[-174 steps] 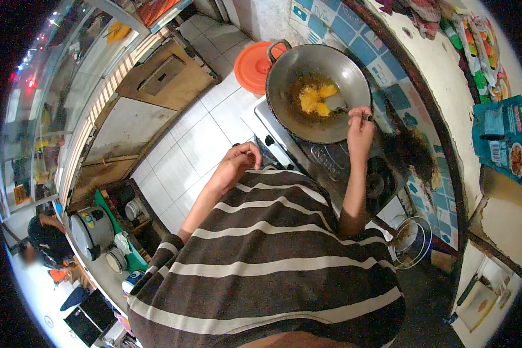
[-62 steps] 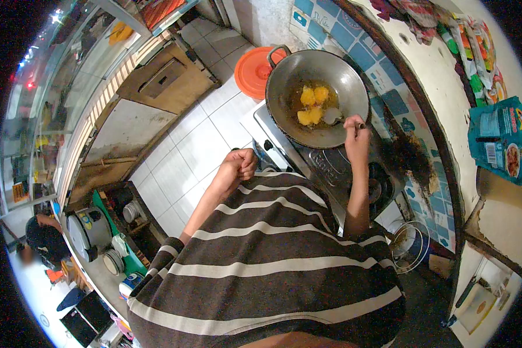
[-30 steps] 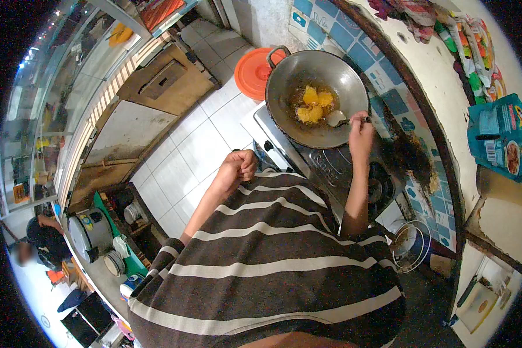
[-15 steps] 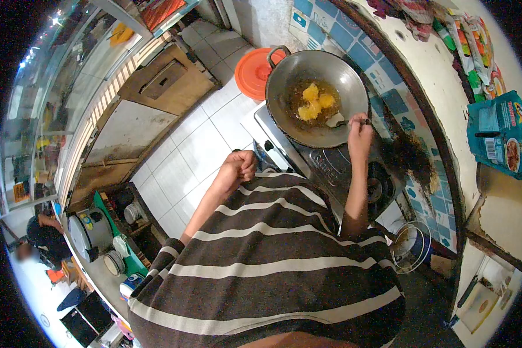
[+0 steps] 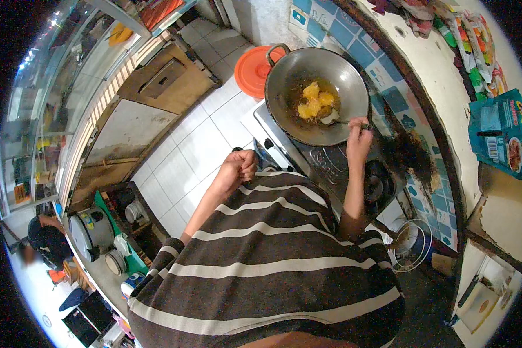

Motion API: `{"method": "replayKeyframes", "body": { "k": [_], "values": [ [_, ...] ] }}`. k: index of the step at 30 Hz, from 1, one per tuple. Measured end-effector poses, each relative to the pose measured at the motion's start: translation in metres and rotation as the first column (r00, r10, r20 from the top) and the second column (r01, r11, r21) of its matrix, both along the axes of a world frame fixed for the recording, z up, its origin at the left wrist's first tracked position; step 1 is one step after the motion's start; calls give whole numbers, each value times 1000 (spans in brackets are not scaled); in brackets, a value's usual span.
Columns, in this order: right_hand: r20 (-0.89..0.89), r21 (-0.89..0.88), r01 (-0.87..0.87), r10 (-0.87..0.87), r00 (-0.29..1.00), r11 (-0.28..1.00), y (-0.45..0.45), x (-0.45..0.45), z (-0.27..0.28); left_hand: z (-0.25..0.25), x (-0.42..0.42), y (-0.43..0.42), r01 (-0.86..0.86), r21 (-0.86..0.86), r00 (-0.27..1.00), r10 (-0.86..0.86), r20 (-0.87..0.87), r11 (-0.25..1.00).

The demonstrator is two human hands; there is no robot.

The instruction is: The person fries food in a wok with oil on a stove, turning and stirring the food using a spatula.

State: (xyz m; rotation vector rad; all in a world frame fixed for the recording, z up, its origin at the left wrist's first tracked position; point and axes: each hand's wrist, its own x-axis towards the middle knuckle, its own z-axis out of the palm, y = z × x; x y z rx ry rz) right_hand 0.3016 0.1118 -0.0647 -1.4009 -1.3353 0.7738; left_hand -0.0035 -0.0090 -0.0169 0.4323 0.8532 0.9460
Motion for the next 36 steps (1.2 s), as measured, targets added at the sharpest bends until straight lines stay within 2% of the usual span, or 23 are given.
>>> {"method": "replayKeyframes", "body": {
  "k": [8, 11, 17, 20, 26, 29, 32, 36],
  "values": [
    [85, -15, 11, -10, 996, 1000, -2, -2, 12, 2, 1, 0, -3, 13, 1000, 3, 1, 1000],
    [15, 5, 4, -4, 1000, 1000, 4, -1, -6, 2, 1, 1, 1, 12, 1000, -1, -10, 1000],
    [115, 52, 52, -58, 992, 997, 4, -5, -2, 3, 2, 1, -11, 6, 1000, 11, -19, 1000],
    [47, 4, 32, -32, 998, 999, 6, -4, -3, 3, 2, 1, -12, -4, 1000, 12, 7, 1000],
    [75, 10, 50, -51, 996, 999, 8, -5, -9, 2, 1, 1, -4, 6, 1000, 4, -1, 1000],
    [219, 58, 31, -43, 975, 998, 2, -11, 10, 2, 1, 1, -5, 6, 1000, 6, -7, 1000],
    [239, 84, -36, 15, 971, 996, 2, -11, 15, 3, 2, 1, -10, 1, 1000, 10, 8, 1000],
    [47, 57, -9, 6, 999, 998, 7, -14, -2, -2, 1, 1, 5, 34, 999, -6, 34, 999]
  ]
}}
